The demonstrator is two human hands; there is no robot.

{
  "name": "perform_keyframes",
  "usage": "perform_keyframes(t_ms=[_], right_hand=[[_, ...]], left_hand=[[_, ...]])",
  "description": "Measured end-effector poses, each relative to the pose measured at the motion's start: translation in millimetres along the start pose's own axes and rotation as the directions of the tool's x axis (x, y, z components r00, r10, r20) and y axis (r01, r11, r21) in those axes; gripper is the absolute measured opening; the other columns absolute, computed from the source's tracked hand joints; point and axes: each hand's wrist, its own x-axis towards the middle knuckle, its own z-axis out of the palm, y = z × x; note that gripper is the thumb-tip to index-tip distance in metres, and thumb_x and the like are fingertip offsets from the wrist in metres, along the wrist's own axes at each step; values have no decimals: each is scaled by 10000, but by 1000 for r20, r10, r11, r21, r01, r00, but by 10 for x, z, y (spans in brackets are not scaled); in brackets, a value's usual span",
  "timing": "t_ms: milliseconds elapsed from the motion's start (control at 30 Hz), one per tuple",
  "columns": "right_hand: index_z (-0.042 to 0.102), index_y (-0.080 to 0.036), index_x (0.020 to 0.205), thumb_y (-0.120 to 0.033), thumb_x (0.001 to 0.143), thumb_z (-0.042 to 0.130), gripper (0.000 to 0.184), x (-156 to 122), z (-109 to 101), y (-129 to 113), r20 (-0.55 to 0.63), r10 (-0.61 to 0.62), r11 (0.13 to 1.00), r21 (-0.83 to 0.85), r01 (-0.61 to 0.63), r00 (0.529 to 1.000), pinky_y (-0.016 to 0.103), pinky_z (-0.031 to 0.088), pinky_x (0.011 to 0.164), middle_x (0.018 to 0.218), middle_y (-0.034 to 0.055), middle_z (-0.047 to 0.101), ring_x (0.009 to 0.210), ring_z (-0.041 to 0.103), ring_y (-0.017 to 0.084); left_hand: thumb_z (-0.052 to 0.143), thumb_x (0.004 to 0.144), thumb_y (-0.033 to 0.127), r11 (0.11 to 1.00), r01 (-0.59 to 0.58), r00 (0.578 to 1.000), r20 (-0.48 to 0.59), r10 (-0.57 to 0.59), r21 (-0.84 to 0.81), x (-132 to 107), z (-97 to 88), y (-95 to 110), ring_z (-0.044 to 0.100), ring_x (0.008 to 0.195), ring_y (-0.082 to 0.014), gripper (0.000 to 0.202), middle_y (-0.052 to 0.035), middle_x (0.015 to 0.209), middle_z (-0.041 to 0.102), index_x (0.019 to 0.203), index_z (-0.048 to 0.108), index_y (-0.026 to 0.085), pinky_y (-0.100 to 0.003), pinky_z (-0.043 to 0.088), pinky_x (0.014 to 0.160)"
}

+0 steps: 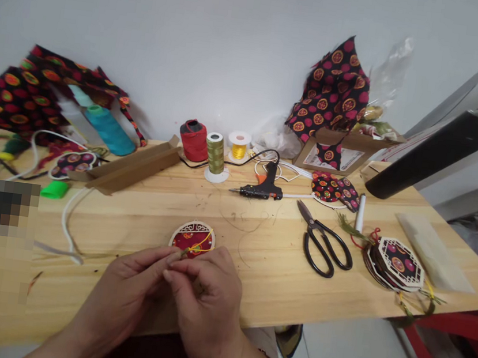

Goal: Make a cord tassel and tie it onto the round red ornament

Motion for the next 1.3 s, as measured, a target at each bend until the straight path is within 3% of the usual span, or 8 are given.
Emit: perform_keyframes(t_ms=[133,267,500,600,733,1000,1133,1300], right_hand=[[684,-199,727,-89,768,632,129,-5,11,-4,1,8,1000,-7,-8,1000,281,479,658,690,3,664,697,591,148],[665,-196,721,-92,783,602,137,12,-30,-28,28,26,999,-25,-25,999,275,471,644,692,3,643,697,580,147],[625,-188,687,-134,826,568,160,67,-134,-54,140,113,991,-92,-101,984,277,438,649,679,-3,595,700,547,143],[618,-184,663,-118,807,591,161,124,-198,-94,221,157,983,-131,-130,963,272,429,660,682,-8,601,712,553,139],[634,-190,648,-99,759,637,144,226,-287,-165,301,238,959,-222,-175,924,272,426,663,675,-15,624,712,570,141],[614,-203,609,-121,754,657,173,305,-348,-219,386,252,923,-372,-100,888,267,409,619,643,-36,623,663,556,128],[615,-206,613,-128,754,660,167,305,-339,-217,393,250,912,-403,-78,885,270,403,603,638,-35,618,648,549,128],[613,-203,600,-131,753,660,175,296,-353,-214,394,248,914,-399,-78,885,264,402,589,624,-30,612,644,550,130]], left_hand=[[760,665,283,1000,-20,1000,15,19,24,5,0,-9,627,721,-161,109,-3,694,757,760,784,236,-240,463,698],[739,691,296,987,-67,998,20,65,147,6,7,29,640,725,-172,110,0,733,771,782,786,256,-249,472,694],[705,682,234,864,-242,963,3,268,442,-5,5,126,703,722,-202,119,14,761,792,743,787,295,-273,528,695],[681,693,183,777,-373,915,60,400,507,-9,-1,135,717,702,-193,171,23,760,792,767,781,301,-258,546,658],[650,728,127,606,-575,797,211,565,550,-5,-19,121,718,681,-163,208,16,765,788,818,769,273,-215,547,628],[566,793,99,289,-736,612,420,670,612,1,-67,150,721,683,-166,204,-47,784,779,877,725,196,-226,559,639],[555,804,96,227,-756,576,458,677,614,-3,-75,152,718,677,-163,198,-51,772,772,884,712,186,-226,559,638],[566,806,103,260,-742,594,426,682,618,3,-82,123,717,674,-157,185,-41,771,771,886,705,194,-221,558,639]])
